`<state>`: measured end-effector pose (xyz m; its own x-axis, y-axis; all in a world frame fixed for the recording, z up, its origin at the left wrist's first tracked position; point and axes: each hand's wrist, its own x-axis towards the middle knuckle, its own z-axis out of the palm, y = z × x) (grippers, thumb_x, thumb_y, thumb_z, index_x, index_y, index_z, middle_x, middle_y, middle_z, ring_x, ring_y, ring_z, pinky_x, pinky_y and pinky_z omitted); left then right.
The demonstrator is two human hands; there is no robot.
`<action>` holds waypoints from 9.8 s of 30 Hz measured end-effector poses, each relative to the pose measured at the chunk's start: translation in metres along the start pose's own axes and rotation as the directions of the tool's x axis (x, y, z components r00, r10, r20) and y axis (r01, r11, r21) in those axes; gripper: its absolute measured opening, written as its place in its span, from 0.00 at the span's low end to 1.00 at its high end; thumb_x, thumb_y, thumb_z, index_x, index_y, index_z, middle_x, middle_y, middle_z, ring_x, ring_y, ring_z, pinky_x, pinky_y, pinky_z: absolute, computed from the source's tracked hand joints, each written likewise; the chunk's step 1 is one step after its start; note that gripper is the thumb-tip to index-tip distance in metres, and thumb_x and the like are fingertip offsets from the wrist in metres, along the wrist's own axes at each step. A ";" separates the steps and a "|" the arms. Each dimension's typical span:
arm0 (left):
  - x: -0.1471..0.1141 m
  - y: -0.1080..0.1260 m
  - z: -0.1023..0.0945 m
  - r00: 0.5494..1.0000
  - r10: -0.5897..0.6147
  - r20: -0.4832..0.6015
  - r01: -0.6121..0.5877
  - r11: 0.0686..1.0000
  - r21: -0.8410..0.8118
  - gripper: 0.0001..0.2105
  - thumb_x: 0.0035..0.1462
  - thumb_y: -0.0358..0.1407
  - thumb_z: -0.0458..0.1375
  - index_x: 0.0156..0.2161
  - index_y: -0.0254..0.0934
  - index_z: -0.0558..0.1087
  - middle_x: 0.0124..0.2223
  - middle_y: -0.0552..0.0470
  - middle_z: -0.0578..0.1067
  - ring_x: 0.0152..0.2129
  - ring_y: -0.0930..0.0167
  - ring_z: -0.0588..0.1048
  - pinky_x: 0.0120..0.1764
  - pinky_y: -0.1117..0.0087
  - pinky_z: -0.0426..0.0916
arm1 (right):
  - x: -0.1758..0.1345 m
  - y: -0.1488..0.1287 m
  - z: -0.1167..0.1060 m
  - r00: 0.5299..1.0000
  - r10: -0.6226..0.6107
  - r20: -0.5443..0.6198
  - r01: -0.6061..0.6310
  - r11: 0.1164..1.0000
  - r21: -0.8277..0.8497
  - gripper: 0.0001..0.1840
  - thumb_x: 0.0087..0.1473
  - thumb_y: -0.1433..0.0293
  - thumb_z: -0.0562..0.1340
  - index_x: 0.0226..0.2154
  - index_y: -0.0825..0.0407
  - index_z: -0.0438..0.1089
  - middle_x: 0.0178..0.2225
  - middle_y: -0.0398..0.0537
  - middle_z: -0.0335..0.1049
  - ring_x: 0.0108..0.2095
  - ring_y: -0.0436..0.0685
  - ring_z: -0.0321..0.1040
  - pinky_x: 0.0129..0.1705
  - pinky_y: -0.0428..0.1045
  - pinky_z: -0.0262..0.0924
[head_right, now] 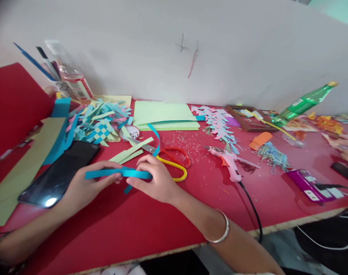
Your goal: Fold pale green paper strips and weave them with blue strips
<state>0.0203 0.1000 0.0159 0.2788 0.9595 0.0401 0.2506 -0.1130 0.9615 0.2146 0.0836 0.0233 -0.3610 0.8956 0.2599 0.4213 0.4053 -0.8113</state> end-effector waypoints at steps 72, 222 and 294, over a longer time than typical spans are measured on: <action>0.009 0.002 -0.013 0.967 -0.222 0.121 0.235 0.967 -0.099 0.13 0.49 0.44 0.55 0.28 0.36 0.76 0.17 0.55 0.72 0.17 0.75 0.68 0.25 0.76 0.64 | 0.004 0.015 -0.017 0.984 -0.012 0.180 0.092 0.892 -0.443 0.12 0.53 0.68 0.54 0.41 0.52 0.66 0.33 0.47 0.71 0.32 0.53 0.66 0.34 0.46 0.55; 0.019 -0.006 -0.068 0.986 0.165 0.022 -0.089 0.408 0.908 0.23 0.46 0.43 0.55 0.48 0.37 0.63 0.47 0.41 0.69 0.43 0.53 0.67 0.43 0.57 0.62 | 0.005 0.022 -0.004 0.999 -0.046 -0.024 0.048 0.994 0.098 0.07 0.50 0.70 0.57 0.23 0.52 0.61 0.27 0.44 0.61 0.30 0.49 0.61 0.35 0.47 0.57; 0.016 -0.006 0.002 0.875 0.390 0.288 -0.470 0.830 0.302 0.11 0.55 0.38 0.53 0.30 0.34 0.73 0.24 0.52 0.75 0.19 0.76 0.71 0.27 0.77 0.65 | 0.001 0.018 -0.007 0.990 -0.122 0.069 0.140 0.840 -0.525 0.04 0.52 0.70 0.52 0.28 0.51 0.61 0.26 0.38 0.68 0.30 0.48 0.65 0.52 0.55 0.33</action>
<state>0.0248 0.1159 0.0099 0.6088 0.7207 0.3317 0.3569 -0.6222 0.6968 0.2278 0.0934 0.0128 -0.4665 0.8247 0.3199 0.7397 0.5620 -0.3702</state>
